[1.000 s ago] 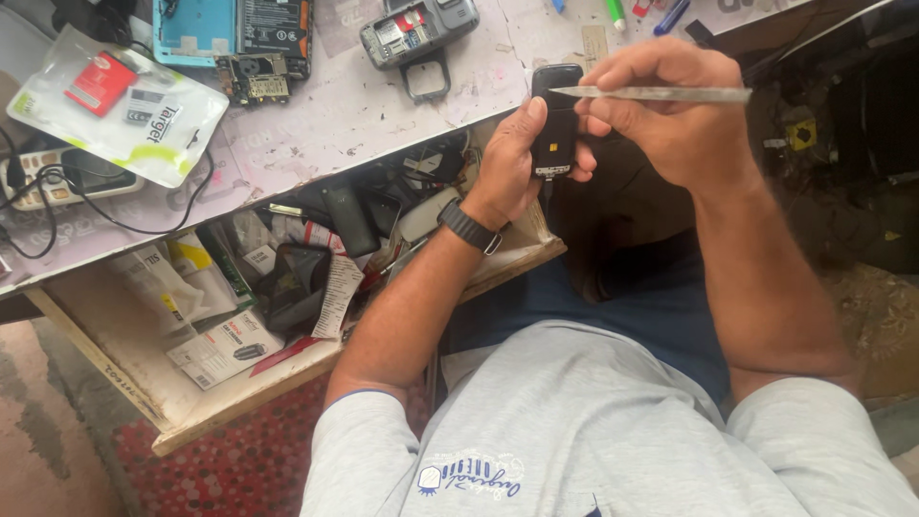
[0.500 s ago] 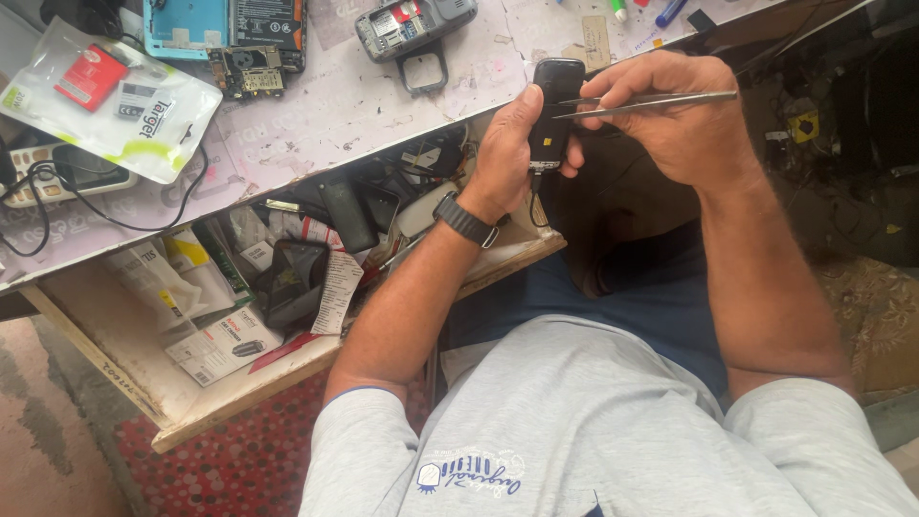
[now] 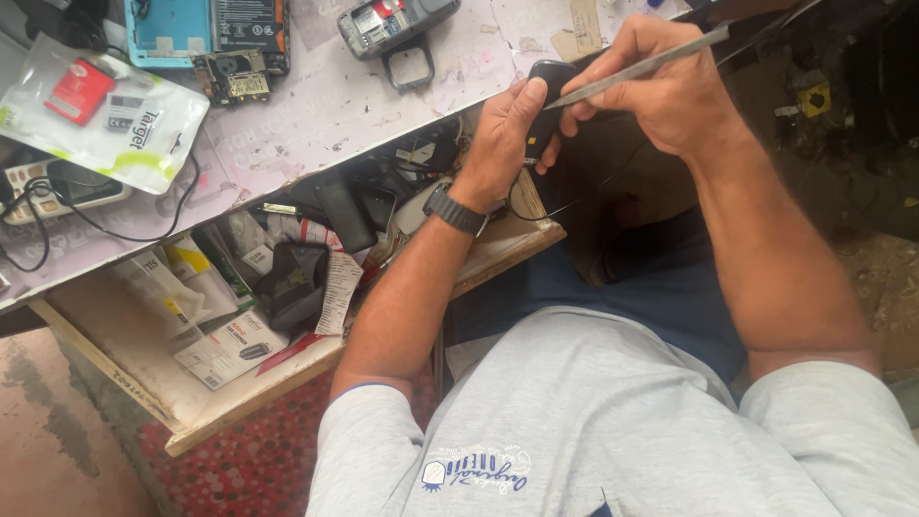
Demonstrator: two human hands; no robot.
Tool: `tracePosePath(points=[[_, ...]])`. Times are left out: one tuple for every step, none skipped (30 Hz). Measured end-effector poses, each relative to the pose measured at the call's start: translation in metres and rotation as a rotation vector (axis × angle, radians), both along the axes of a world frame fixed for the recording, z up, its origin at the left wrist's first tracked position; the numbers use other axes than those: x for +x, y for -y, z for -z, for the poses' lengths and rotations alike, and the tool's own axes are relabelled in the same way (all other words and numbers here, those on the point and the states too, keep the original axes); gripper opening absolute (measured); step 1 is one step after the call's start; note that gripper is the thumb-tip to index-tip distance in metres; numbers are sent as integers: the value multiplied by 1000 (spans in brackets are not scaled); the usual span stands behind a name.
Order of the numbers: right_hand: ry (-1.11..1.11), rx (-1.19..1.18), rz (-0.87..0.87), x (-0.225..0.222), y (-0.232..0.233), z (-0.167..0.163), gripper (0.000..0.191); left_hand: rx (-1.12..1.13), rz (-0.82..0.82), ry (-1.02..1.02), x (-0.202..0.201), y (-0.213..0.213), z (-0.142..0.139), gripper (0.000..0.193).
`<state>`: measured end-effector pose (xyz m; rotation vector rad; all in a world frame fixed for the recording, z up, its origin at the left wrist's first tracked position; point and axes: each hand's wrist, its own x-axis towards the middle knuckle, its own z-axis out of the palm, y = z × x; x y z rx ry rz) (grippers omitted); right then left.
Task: The person removes a battery from a feature phone, retrieves a replacement battery from a drawer, and inserts it into the phone. They then connect a charger to the phone and press buttons to test the device. The person handles multiple phone parts and tools on a cluttered workbench.
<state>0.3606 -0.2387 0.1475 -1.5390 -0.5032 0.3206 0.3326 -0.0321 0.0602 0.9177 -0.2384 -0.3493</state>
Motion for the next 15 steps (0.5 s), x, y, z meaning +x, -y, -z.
tracePosePath(points=[[-28, 28, -15, 0, 1, 1, 12, 5, 5, 4, -1, 0, 0, 50], [-59, 48, -30, 1, 3, 1, 12, 9, 8, 11, -1, -1, -1, 50], [-86, 70, -49, 3, 4, 0, 11, 16, 8, 23, 1, -2, -2, 51], [-114, 94, -68, 4, 5, 0, 11, 12, 18, 25, 1, -3, -2, 50], [-132, 97, -60, 5, 5, 0, 11, 6, 30, 24, 1, -3, -3, 50], [-150, 97, -51, 5, 5, 0, 12, -2, 43, 23, 1, -3, -3, 50], [-167, 99, -45, 7, 5, 0, 12, -9, 53, 17, 2, -4, -4, 49], [-194, 124, -54, 8, 5, -1, 12, -15, 62, 10, 3, -4, -4, 48], [-223, 148, -63, 10, 5, -1, 12, -23, 70, 1, 2, -4, -5, 47], [-250, 173, -73, 11, 6, -3, 11, -49, 77, -23, 2, -4, -5, 46], [-206, 189, -85, 14, 7, -5, 8, -73, 82, -43, 2, -4, -6, 47], [-162, 203, -98, 18, 8, -8, 5, -99, 88, -63, 2, -4, -6, 47], [-102, 108, -53, 21, 11, -12, 3, -134, 102, -65, 2, -3, -7, 49], [-45, 11, -8, 24, 13, -17, 6, -167, 113, -71, 1, -3, -7, 51], [31, -192, 93, 28, 15, -24, 11, -199, 122, -76, 0, -3, -8, 55]])
